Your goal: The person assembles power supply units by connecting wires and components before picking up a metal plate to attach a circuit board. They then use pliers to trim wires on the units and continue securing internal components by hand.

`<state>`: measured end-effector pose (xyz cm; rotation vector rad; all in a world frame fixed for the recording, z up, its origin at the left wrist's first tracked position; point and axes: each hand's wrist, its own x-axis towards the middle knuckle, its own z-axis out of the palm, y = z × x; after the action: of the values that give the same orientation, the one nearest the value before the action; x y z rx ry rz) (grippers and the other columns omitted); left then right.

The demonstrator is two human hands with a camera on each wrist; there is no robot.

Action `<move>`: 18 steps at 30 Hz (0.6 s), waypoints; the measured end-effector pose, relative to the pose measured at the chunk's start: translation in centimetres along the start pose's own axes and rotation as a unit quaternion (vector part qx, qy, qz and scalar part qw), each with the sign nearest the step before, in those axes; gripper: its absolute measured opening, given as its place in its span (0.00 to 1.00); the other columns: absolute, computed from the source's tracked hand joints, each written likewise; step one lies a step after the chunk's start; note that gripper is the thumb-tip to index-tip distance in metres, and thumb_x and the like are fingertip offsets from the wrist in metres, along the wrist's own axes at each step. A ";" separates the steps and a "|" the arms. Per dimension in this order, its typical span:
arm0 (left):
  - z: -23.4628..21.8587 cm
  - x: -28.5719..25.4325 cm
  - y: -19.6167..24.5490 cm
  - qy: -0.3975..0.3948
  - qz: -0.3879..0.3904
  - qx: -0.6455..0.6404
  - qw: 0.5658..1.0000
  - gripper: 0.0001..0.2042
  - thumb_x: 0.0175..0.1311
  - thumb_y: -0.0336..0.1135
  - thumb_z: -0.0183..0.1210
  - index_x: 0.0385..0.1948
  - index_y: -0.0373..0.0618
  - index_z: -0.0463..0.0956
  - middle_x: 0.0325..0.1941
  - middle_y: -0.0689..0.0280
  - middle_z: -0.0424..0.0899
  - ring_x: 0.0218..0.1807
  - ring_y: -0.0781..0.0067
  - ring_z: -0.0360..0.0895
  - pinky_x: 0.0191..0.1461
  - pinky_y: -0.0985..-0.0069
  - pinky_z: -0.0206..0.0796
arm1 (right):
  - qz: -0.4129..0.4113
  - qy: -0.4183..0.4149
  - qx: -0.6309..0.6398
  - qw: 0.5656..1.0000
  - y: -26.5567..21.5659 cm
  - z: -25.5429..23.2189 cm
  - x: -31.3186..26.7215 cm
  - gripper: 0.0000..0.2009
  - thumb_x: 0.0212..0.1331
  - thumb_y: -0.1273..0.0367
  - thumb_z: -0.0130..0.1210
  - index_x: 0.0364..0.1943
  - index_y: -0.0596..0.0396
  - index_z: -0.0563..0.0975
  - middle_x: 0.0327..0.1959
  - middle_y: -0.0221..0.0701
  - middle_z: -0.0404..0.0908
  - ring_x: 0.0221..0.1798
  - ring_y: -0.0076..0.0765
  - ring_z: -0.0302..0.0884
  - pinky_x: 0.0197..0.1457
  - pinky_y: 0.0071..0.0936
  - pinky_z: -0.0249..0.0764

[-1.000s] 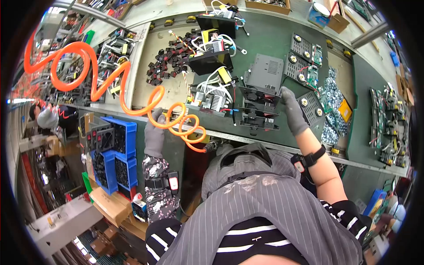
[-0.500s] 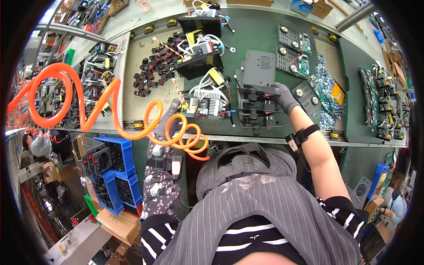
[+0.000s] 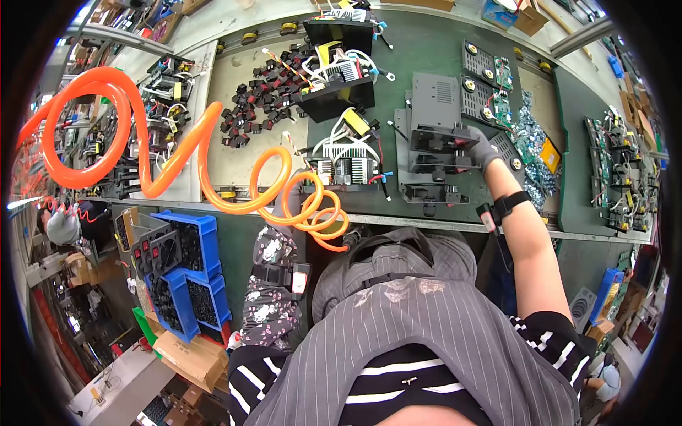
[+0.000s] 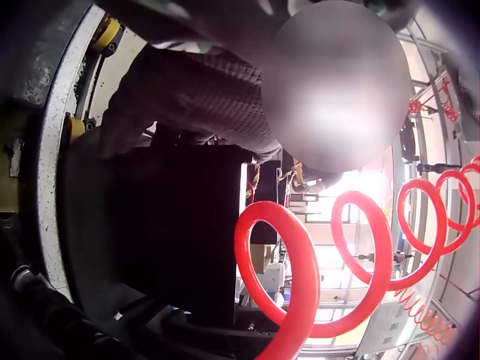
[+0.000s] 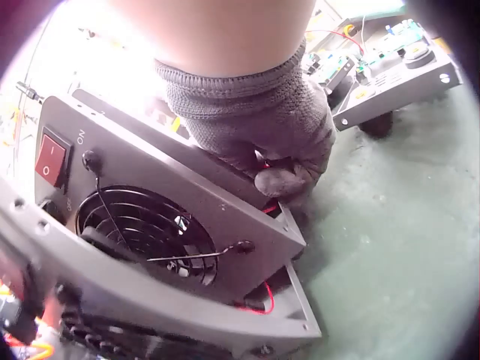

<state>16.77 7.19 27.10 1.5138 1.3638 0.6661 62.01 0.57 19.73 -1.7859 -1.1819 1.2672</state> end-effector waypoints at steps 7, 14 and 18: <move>-1.5 -2.4 -1.9 -0.055 -0.015 0.068 0.996 0.18 0.57 0.36 0.61 0.49 0.42 0.75 0.46 0.60 0.81 0.47 0.69 0.78 0.53 0.69 0.68 | 0.153 0.111 0.227 0.955 -0.7 2.5 -6.7 0.12 0.61 0.65 0.49 0.43 0.56 0.77 0.32 0.29 0.80 0.35 0.26 0.77 0.40 0.23 0.73; 2.4 -10.7 0.7 -0.232 0.089 0.120 0.961 0.19 0.55 0.39 0.62 0.48 0.44 0.75 0.46 0.60 0.80 0.49 0.66 0.77 0.52 0.67 0.68 | 0.074 0.171 0.114 0.976 2.4 4.3 -12.5 0.12 0.63 0.63 0.49 0.35 0.57 0.78 0.28 0.26 0.78 0.30 0.21 0.71 0.35 0.21 0.67; 7.6 -11.8 -3.5 -0.178 0.132 0.114 0.968 0.19 0.51 0.40 0.65 0.45 0.47 0.75 0.41 0.63 0.79 0.47 0.64 0.76 0.49 0.68 0.68 | 0.095 0.183 0.078 0.975 4.6 2.9 -10.8 0.13 0.62 0.63 0.49 0.30 0.58 0.78 0.25 0.25 0.76 0.29 0.21 0.68 0.34 0.22 0.65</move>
<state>19.22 -6.60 23.25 1.9181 0.9976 0.3774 59.22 -11.21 18.71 -1.9440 -0.7016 1.0395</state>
